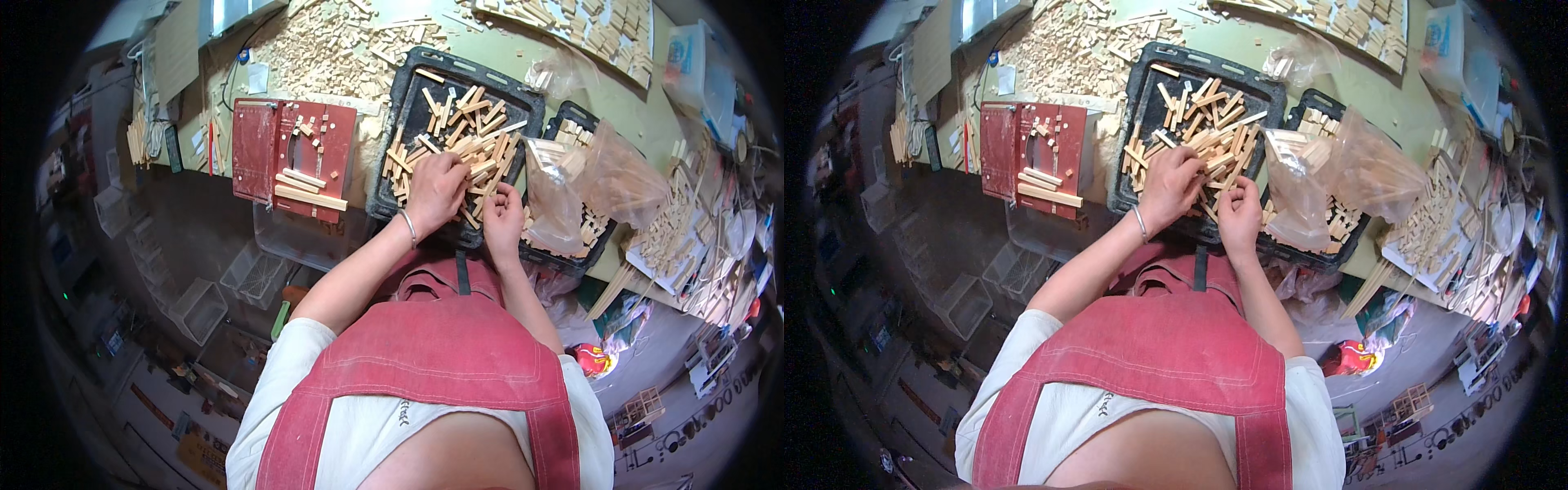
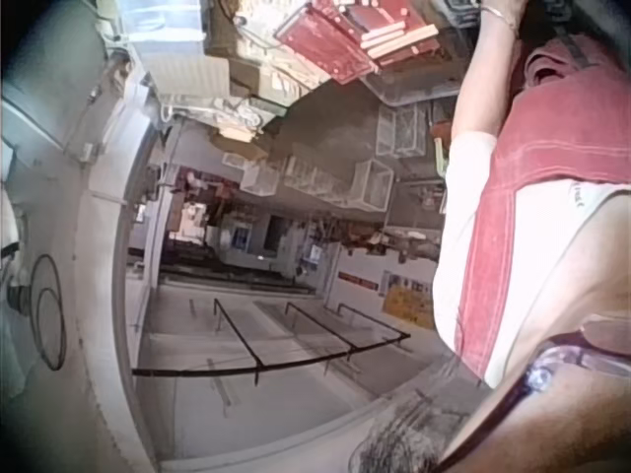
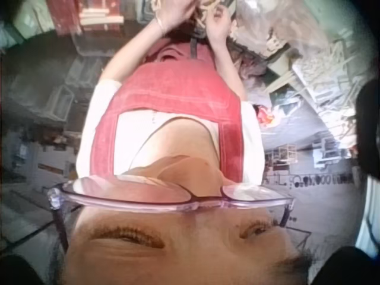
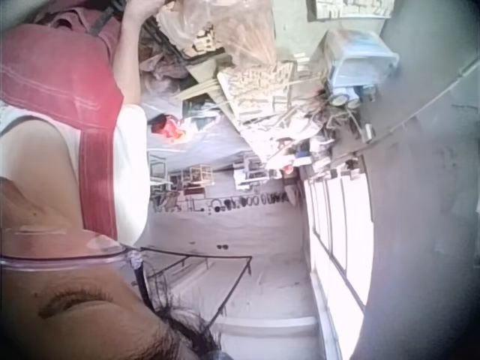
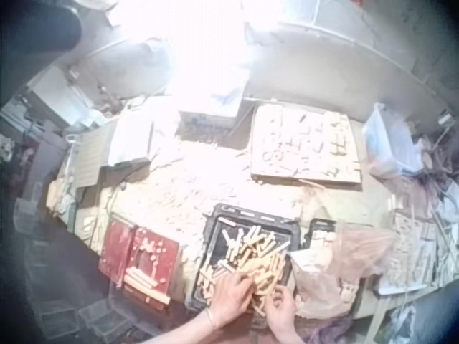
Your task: The person repeatedly picks small wooden sticks from a black tray, aligns them in pairs, and places them into a red jig on the workbench. The person continues this repetitive assembly process for the duration of the clip.
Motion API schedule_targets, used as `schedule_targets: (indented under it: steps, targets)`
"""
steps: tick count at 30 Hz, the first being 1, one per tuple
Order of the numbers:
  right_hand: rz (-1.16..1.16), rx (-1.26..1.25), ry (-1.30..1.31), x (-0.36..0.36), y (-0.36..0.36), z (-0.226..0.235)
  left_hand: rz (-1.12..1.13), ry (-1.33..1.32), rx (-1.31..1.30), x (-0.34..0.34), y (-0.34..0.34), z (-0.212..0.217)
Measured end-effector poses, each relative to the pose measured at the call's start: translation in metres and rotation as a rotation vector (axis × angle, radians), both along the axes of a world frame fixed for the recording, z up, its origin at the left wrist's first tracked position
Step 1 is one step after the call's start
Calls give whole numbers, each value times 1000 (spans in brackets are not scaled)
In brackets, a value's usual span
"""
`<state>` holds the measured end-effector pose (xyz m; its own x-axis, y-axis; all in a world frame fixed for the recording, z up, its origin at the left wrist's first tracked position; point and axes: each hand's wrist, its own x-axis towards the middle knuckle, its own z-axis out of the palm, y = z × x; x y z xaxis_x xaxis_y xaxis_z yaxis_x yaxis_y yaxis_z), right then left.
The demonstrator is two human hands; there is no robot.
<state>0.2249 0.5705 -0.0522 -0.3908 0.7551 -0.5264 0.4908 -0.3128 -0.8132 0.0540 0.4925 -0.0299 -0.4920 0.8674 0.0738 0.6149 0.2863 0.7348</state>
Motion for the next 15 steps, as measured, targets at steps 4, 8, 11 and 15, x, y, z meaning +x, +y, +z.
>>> schedule_targets:
  steps: [4,8,11,15]
  targets:
    - [11,24,4,-2,5,1,111,91,-82,-3,0,-5]
    - [166,350,-8,-26,31,31,132,229,-148,-26,6,-14]
    - [509,863,-89,-60,77,39,116,230,-125,-33,0,-22]
    - [907,1057,-280,-90,115,13,167,163,-190,-27,-2,-20]
